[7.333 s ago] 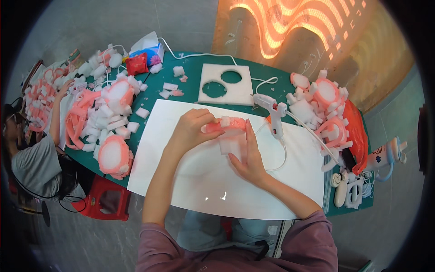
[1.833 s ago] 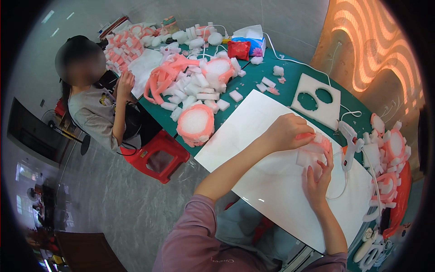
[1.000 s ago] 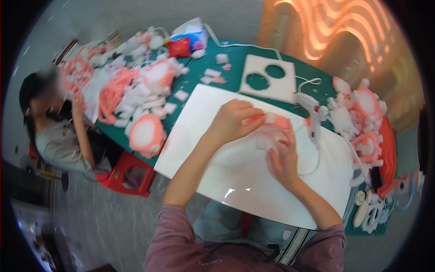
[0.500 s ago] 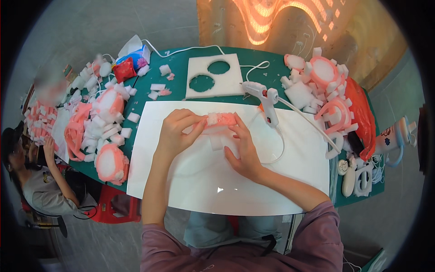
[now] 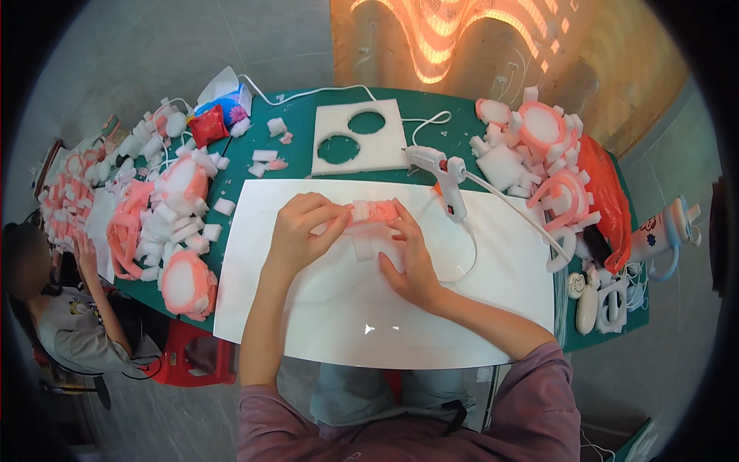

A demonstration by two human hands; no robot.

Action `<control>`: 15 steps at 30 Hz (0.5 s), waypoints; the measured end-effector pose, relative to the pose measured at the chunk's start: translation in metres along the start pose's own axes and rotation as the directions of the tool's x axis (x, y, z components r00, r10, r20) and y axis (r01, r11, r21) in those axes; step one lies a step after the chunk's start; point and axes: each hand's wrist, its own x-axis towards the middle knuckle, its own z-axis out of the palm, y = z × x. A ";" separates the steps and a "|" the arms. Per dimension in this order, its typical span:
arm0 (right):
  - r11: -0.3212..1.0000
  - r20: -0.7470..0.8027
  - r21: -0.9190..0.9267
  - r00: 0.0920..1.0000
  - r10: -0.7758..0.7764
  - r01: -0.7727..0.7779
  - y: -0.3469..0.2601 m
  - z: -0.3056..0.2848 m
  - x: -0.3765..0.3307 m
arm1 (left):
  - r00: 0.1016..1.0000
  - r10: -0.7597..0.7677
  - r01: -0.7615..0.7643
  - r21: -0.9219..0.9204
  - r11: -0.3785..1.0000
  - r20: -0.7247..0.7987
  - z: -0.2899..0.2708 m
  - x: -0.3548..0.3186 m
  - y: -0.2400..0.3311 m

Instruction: Gluing pink and white foam pieces together using a hot glue gun to assemble products.

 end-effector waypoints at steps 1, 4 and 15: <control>1.000 -0.008 0.016 1.000 0.010 -0.010 0.000 0.000 0.000 | 1.000 -0.005 0.005 -0.002 1.000 0.000 0.000 0.001 0.000; 1.000 -0.008 0.006 1.000 0.026 -0.026 -0.003 -0.001 0.002 | 1.000 -0.002 0.002 0.029 1.000 0.007 -0.004 0.003 0.003; 0.995 0.018 -0.095 0.999 -0.039 0.040 0.001 -0.001 0.002 | 0.997 -0.070 0.069 0.040 0.997 0.036 -0.005 0.004 0.001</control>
